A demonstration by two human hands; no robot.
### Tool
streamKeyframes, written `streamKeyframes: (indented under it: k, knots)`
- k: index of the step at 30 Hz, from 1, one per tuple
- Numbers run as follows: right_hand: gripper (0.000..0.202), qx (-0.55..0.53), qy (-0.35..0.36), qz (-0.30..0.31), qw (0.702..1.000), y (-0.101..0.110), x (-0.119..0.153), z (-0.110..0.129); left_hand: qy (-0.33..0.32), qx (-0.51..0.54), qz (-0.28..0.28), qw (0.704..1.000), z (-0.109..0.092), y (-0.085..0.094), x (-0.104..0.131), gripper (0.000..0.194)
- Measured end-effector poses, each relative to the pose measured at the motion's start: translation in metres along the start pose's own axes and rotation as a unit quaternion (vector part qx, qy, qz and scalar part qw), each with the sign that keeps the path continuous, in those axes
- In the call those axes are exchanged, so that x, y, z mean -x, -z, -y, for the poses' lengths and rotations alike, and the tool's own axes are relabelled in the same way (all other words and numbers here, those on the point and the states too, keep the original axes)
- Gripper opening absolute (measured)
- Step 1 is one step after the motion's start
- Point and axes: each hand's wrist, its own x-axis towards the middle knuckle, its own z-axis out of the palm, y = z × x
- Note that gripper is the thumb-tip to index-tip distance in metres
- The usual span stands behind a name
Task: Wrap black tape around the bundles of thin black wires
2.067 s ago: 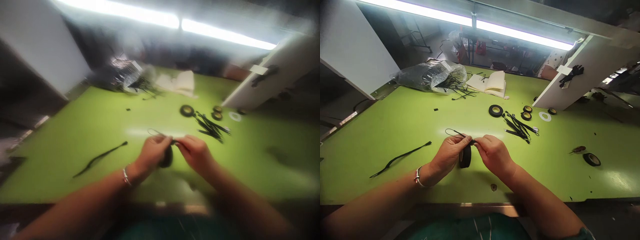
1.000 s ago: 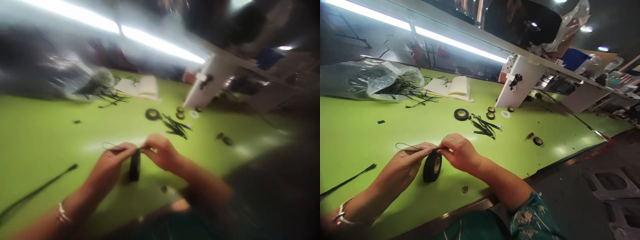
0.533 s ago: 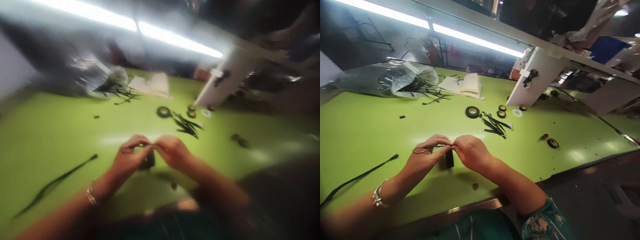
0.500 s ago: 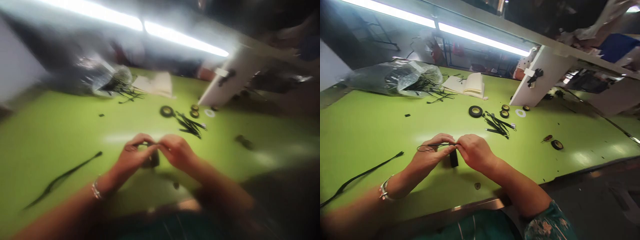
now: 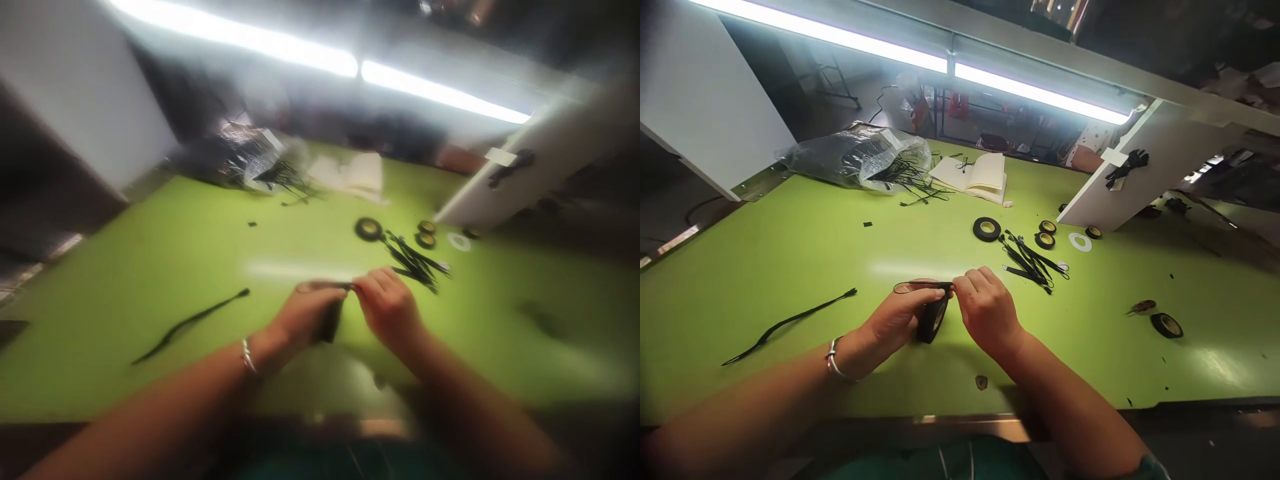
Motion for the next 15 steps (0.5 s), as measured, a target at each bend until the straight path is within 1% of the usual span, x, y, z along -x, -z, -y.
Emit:
streamKeyframes:
  k: [2, 4, 6, 8, 10, 12, 14, 15]
  knots:
    - [0.013, 0.022, 0.012, -0.014, 1.000, -0.0004, 0.0006, -0.0005, 0.013, 0.011, -0.006, 1.000, -0.0005, 0.0006, -0.0001, 0.015]
    - [0.011, 0.031, 0.020, -0.025, 0.999, -0.0006, 0.0010, -0.0013, 0.017, 0.005, -0.010, 1.000, -0.0001, 0.0021, -0.0011, 0.021]
    - [0.009, 0.025, 0.028, -0.034, 0.999, -0.0014, 0.0014, -0.0021, 0.010, -0.015, -0.026, 0.999, 0.0009, 0.0041, -0.0025, 0.027]
    - [0.009, 0.013, 0.030, -0.032, 0.999, -0.0026, 0.0019, -0.0026, -0.003, -0.040, -0.050, 0.998, 0.0014, 0.0059, -0.0033, 0.029]
    - [0.010, -0.008, 0.012, -0.018, 1.000, -0.0031, 0.0025, -0.0025, -0.021, -0.071, -0.060, 0.995, 0.0007, 0.0068, -0.0031, 0.026]
    - [0.009, -0.054, -0.032, 0.002, 0.998, -0.0023, 0.0027, -0.0024, -0.044, -0.114, -0.063, 0.991, -0.0013, 0.0066, -0.0023, 0.022]
    - [0.005, -0.122, -0.075, 0.040, 0.989, -0.0004, 0.0023, -0.0027, -0.075, -0.164, -0.071, 0.981, -0.0030, 0.0057, -0.0019, 0.020]
    - [0.005, -0.151, -0.085, 0.066, 0.983, 0.0005, 0.0020, -0.0030, -0.094, -0.190, -0.073, 0.975, -0.0034, 0.0053, -0.0022, 0.019]
